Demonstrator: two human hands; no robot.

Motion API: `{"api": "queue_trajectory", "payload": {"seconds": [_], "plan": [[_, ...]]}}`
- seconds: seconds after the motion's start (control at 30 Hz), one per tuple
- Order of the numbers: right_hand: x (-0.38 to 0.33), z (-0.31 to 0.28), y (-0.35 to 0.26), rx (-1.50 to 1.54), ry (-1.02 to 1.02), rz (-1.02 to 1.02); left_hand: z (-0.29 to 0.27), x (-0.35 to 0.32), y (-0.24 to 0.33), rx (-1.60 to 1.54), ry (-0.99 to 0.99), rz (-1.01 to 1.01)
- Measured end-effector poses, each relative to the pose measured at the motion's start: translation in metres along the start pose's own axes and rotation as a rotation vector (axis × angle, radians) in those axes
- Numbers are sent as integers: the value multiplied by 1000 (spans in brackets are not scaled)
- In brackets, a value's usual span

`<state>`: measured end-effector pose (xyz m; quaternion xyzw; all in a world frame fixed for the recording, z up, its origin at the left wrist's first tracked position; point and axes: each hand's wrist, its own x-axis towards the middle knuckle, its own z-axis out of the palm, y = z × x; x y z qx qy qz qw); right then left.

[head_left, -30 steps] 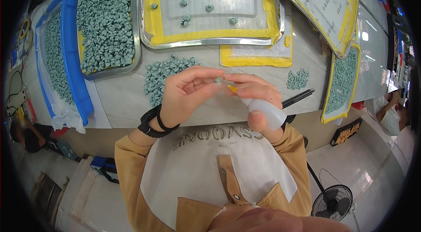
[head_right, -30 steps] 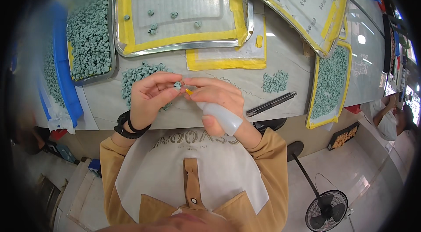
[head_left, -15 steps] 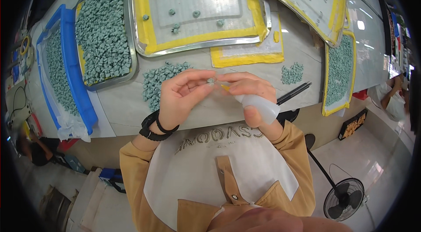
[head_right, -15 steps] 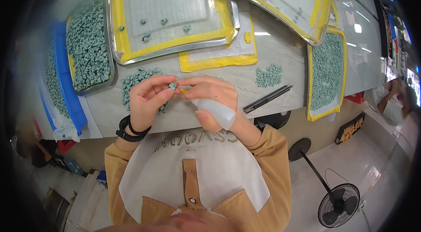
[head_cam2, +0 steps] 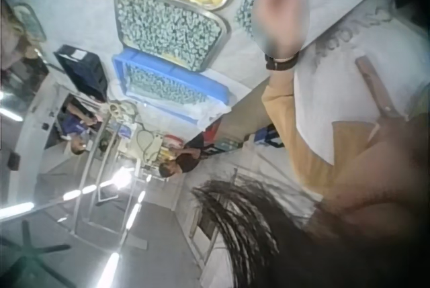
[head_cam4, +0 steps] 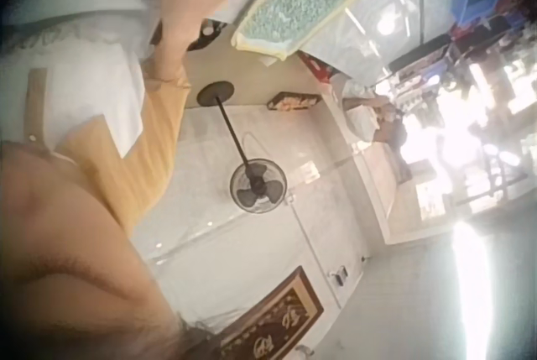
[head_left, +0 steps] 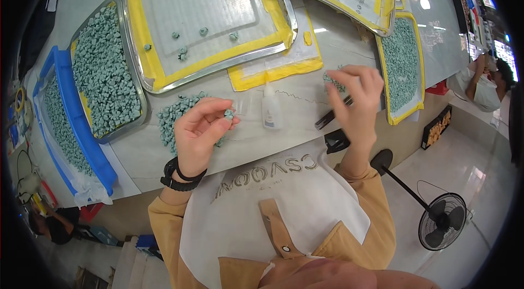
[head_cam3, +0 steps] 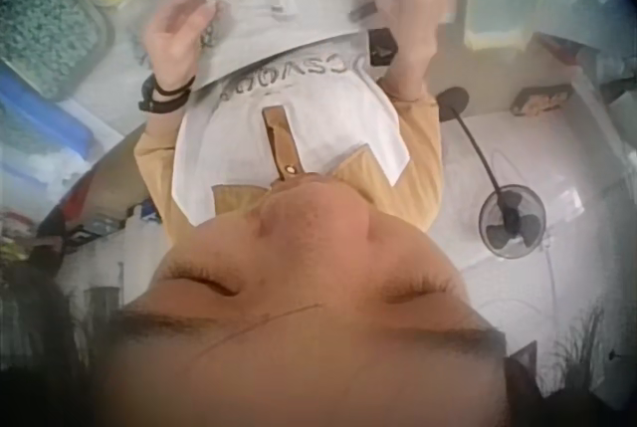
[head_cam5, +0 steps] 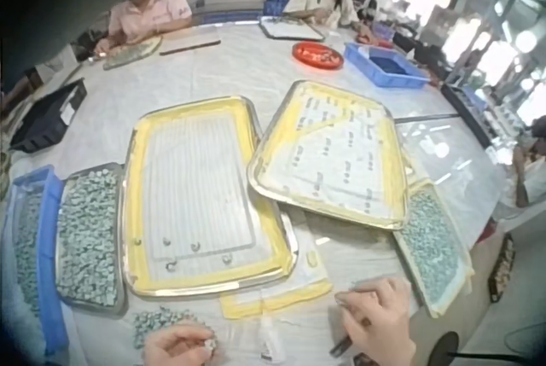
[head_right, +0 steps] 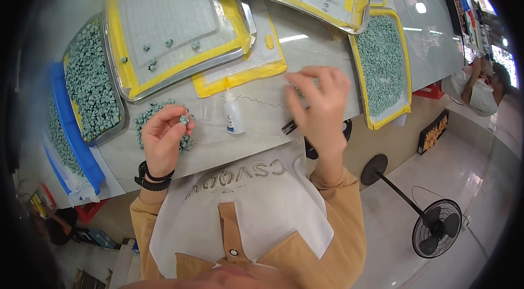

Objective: Applying glue to small green plastic components and sticking them onto a template sheet on a workbench.

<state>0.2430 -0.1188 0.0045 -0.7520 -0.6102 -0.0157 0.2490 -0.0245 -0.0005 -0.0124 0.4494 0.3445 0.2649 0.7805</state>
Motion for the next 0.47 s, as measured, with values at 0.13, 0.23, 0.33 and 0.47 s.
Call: {"api": "queue_trajectory", "payload": {"seconds": [0.13,0.23,0.33,0.47], "plan": [[1,4,21,-88,-54,92,-1,3,-2,-54,-103,-3],[5,9,20,-94,-118,95,-3,3,0,-59,-164,2],[7,12,22,-96,-168,98,-4,2,-1,-46,-185,-4],[10,13,20,-85,-163,98,-5,2,0,-20,-208,0]]}}
